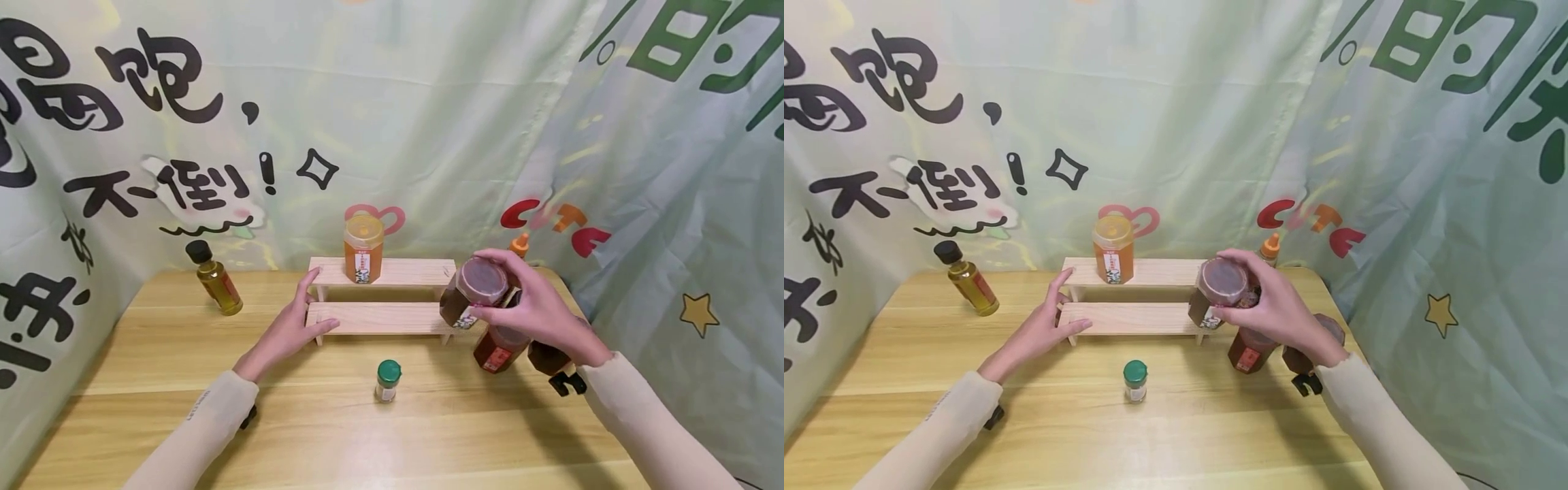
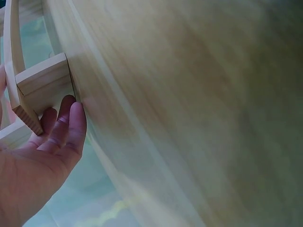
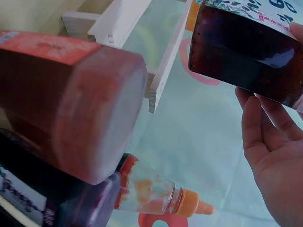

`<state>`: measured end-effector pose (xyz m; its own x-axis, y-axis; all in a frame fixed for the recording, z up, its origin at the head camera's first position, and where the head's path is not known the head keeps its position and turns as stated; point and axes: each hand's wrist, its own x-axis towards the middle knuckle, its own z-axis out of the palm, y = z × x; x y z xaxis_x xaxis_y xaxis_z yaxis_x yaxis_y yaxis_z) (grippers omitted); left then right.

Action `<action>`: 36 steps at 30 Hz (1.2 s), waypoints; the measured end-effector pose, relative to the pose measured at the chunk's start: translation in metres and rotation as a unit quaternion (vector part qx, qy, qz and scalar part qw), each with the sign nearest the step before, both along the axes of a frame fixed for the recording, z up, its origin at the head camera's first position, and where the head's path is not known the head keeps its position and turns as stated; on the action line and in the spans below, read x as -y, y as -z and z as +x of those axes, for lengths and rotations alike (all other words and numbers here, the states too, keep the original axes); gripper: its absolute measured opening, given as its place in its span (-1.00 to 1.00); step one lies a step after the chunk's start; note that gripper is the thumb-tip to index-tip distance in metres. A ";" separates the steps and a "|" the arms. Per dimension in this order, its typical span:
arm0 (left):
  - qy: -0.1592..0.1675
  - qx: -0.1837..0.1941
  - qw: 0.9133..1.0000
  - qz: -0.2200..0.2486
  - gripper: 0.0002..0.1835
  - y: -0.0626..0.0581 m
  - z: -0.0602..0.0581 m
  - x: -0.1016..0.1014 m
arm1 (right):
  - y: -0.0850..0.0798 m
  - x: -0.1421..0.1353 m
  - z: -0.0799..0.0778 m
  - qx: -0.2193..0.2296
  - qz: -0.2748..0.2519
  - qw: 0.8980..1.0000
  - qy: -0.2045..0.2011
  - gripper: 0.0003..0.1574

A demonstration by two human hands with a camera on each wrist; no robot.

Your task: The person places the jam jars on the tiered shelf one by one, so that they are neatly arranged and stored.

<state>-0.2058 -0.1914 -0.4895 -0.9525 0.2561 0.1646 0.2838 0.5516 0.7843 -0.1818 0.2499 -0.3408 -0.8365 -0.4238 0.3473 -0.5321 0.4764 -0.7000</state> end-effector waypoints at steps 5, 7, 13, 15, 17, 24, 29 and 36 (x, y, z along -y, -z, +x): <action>0.001 -0.004 1.000 -0.002 0.23 0.000 0.000 0.001 | -0.002 0.008 -0.024 0.016 -0.009 1.000 -0.026 0.02; 0.002 -0.005 1.000 -0.003 0.23 0.000 -0.001 0.001 | -0.003 0.011 -0.031 0.023 -0.008 0.999 -0.034 0.01; -0.001 -0.004 1.000 -0.001 0.22 0.000 -0.002 0.000 | -0.003 0.022 -0.057 0.037 -0.005 0.998 -0.043 0.01; -0.003 -0.003 1.000 -0.002 0.22 0.000 -0.002 0.001 | -0.002 0.027 -0.066 0.041 -0.005 0.998 -0.044 0.00; -0.003 -0.003 1.000 0.000 0.22 0.001 -0.001 0.002 | 0.000 0.032 -0.073 0.044 -0.006 0.998 -0.045 0.00; -0.001 0.004 1.000 0.005 0.23 0.003 -0.001 0.003 | 0.004 0.046 -0.093 0.052 -0.008 0.997 -0.054 0.02; -0.002 0.004 1.000 0.005 0.24 0.003 -0.001 0.002 | 0.005 0.053 -0.102 0.070 -0.017 0.995 -0.071 0.01; -0.005 0.005 1.000 0.005 0.24 0.002 -0.001 0.002 | 0.005 0.061 -0.110 0.097 -0.022 0.992 -0.079 0.02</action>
<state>-0.2064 -0.1937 -0.4917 -0.9565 0.2452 0.1579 0.2710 0.5466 0.7923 -0.2921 0.1886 -0.3456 -0.8137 -0.5432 0.2069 -0.4505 0.3645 -0.8150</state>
